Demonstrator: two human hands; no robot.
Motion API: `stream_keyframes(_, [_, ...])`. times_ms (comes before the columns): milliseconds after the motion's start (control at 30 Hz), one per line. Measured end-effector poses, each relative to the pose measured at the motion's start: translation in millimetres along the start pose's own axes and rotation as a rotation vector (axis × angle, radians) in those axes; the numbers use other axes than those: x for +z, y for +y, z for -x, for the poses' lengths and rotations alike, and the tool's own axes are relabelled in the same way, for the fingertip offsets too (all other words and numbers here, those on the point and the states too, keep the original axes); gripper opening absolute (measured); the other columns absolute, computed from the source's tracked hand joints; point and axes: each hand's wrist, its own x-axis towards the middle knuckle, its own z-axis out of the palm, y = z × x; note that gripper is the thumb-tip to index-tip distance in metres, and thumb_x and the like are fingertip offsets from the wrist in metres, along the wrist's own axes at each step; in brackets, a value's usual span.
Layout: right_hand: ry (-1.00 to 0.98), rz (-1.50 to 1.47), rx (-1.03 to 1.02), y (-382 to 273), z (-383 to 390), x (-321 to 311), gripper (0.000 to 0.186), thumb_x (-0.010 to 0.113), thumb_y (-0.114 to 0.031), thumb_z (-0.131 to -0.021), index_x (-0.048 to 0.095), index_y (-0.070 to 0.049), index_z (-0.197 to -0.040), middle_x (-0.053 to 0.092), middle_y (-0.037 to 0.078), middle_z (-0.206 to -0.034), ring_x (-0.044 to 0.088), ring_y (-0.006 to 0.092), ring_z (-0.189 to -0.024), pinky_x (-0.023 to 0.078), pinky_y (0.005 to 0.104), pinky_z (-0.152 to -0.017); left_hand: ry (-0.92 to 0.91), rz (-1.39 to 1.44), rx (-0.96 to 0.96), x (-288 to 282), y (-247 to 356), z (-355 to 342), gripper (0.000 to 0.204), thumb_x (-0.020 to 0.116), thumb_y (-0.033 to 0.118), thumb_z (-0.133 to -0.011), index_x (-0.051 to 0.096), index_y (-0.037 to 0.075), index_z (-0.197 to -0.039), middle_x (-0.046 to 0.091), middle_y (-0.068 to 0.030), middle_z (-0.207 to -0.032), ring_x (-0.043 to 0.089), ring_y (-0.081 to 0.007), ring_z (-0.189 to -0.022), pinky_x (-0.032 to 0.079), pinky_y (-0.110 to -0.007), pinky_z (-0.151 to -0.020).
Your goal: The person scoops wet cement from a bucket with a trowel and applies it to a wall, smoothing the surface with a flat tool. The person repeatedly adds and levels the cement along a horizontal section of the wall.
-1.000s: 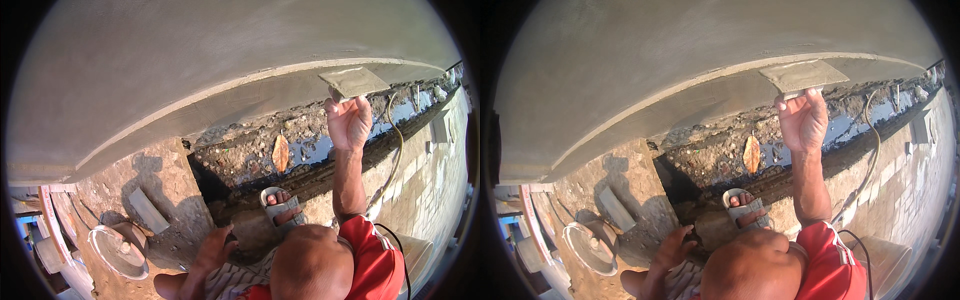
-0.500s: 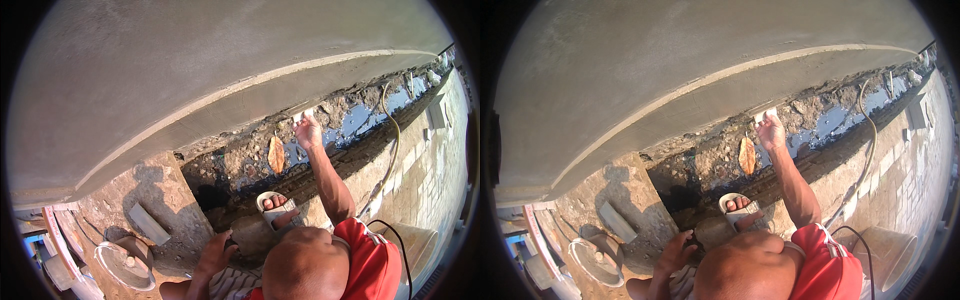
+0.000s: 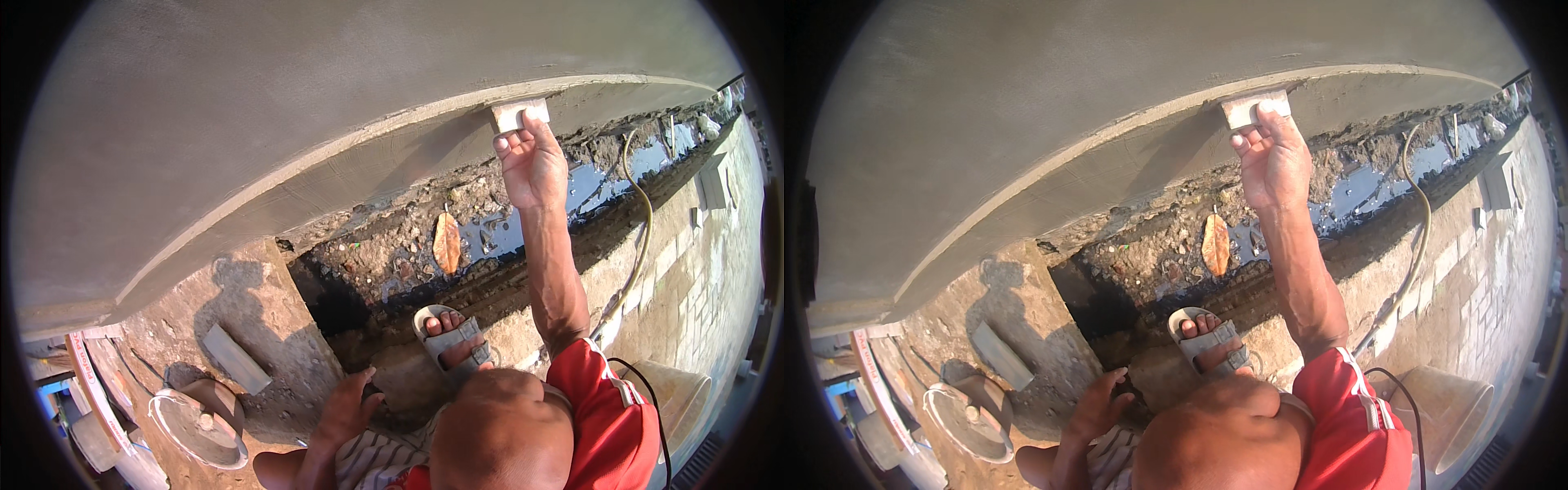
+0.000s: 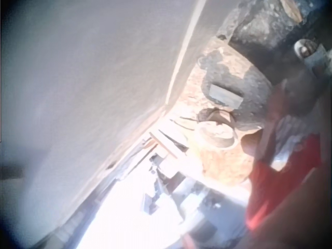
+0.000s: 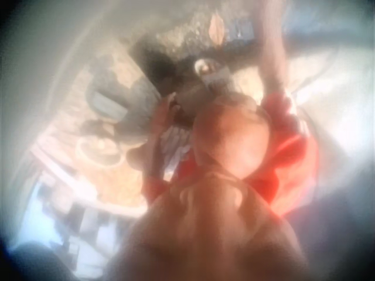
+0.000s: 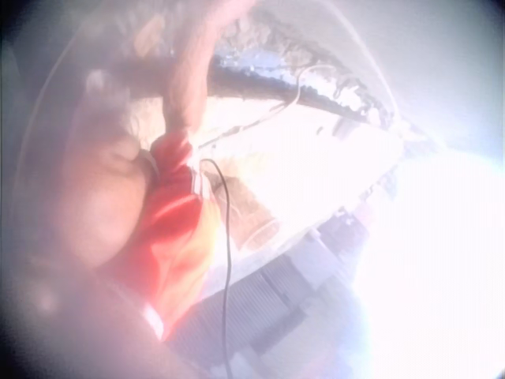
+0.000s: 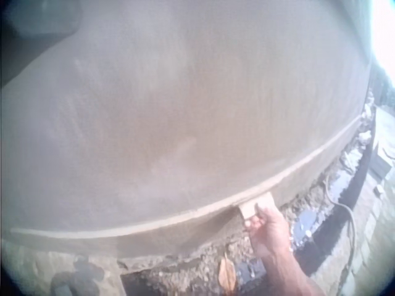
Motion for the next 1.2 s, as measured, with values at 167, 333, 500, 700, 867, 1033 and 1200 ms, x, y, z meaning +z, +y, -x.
stream_keyframes(167, [-0.123,-0.031,-0.140,-33,18,8,0.012,0.058,-0.015,-0.089,0.057,-0.005,-0.096,0.064,0.006,-0.086,0.060,0.0174,-0.081,0.047,0.0335,-0.068,-0.030,-0.019,-0.032,-5,7,0,0.048,0.067,0.018,-0.083,0.049,-0.001,-0.122,0.059,-0.0231,-0.108,0.057,-0.0378,-0.103,0.044,-0.043,-0.090])
stream_keyframes(333, [0.159,-0.038,0.158,47,3,-113,0.010,0.059,-0.014,-0.085,0.056,-0.008,-0.091,0.056,0.002,-0.084,0.055,0.0144,-0.075,0.049,0.0324,-0.066,-0.011,-0.022,-0.034,-5,11,1,0.047,0.067,0.018,-0.083,0.049,-0.002,-0.121,0.059,-0.0238,-0.108,0.057,-0.0383,-0.102,0.045,-0.043,-0.089])
stream_keyframes(500, [0.173,-0.107,0.251,101,-19,-124,0.009,0.060,-0.012,-0.085,0.056,-0.009,-0.093,0.057,0.000,-0.083,0.055,0.0145,-0.071,0.048,0.0316,-0.061,-0.004,-0.017,-0.032,0,2,2,0.049,0.069,0.016,-0.082,0.049,0.003,-0.124,0.059,-0.0192,-0.108,0.057,-0.0342,-0.102,0.045,-0.041,-0.089])
stream_keyframes(700, [0.108,-0.076,0.108,65,-12,-61,0.016,0.059,-0.009,-0.085,0.055,-0.004,-0.100,0.059,0.005,-0.089,0.058,0.0160,-0.076,0.048,0.0298,-0.061,0.030,-0.001,-0.004,-3,3,7,0.050,0.068,0.016,-0.082,0.048,0.001,-0.125,0.060,-0.0200,-0.108,0.057,-0.0349,-0.102,0.044,-0.041,-0.090])
stream_keyframes(867, [-0.019,-0.043,-0.044,-14,7,35,0.015,0.060,-0.011,-0.086,0.056,-0.005,-0.100,0.059,0.004,-0.088,0.058,0.0152,-0.079,0.048,0.0291,-0.062,-0.016,-0.008,0.002,-6,9,1,0.047,0.067,0.018,-0.083,0.049,-0.003,-0.122,0.059,-0.0246,-0.108,0.058,-0.0381,-0.101,0.045,-0.042,-0.090])
stream_keyframes(1033, [-0.243,-0.115,-0.239,-56,26,27,0.027,0.058,-0.015,-0.087,0.051,-0.004,-0.111,0.061,0.007,-0.102,0.060,0.0172,-0.089,0.047,0.0305,-0.065,-0.010,-0.051,-0.004,-13,14,2,0.047,0.067,0.018,-0.083,0.049,-0.002,-0.122,0.059,-0.0241,-0.109,0.058,-0.0378,-0.102,0.045,-0.042,-0.089])
stream_keyframes(1200, [0.047,-0.160,0.071,6,-10,-132,0.018,0.061,-0.015,-0.084,0.056,-0.008,-0.100,0.062,0.003,-0.092,0.060,0.0161,-0.083,0.049,0.0335,-0.069,-0.025,-0.098,-0.032,-14,23,-2,0.047,0.067,0.018,-0.083,0.050,-0.001,-0.122,0.060,-0.0229,-0.108,0.058,-0.0366,-0.103,0.045,-0.042,-0.088])
